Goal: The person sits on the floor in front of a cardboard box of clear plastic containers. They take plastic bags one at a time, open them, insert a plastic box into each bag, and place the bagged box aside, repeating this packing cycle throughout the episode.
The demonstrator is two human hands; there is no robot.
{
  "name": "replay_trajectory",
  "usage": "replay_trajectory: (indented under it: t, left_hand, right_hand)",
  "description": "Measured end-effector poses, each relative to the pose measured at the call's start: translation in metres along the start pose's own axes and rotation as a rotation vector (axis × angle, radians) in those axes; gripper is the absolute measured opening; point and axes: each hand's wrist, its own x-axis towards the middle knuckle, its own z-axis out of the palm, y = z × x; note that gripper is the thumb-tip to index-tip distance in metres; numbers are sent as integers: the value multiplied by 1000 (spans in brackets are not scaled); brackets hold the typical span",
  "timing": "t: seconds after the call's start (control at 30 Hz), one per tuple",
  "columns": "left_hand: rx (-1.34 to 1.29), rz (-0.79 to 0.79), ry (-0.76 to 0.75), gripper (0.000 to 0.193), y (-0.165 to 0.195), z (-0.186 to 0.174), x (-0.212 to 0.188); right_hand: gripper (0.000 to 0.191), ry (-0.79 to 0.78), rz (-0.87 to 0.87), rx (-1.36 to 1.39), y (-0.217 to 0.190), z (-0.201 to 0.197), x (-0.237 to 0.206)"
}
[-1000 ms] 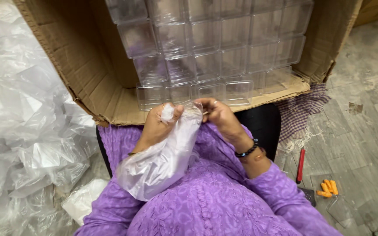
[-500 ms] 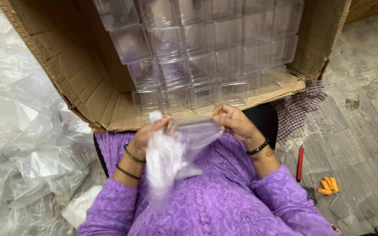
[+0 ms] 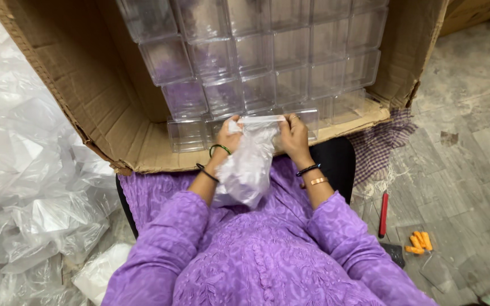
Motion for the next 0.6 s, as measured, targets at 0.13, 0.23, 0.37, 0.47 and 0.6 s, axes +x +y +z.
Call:
replay_trajectory:
  t: [0.13,0.23,0.37,0.47,0.6]
  left_hand:
    - [-203,-146,-178,29,-17,-18,-19]
    - [-244,-171,-214,28,-22,-30,-35]
    - [-283,-177,-232,27,-16,-47,-47]
    - [-309,-141,-262,26,1,-65,-59]
    - [-373,-139,-363,25,36,-103,-109]
  right_hand:
    - [14,-62,610,764,8,8,-15]
    - [13,-112,659,744,-1,16,-23]
    - [13,-181,566,741,-27,19,-25]
    - [11,-97,446,762,-31,27,-37]
    - [5,-57,482,950,-22,54,-61]
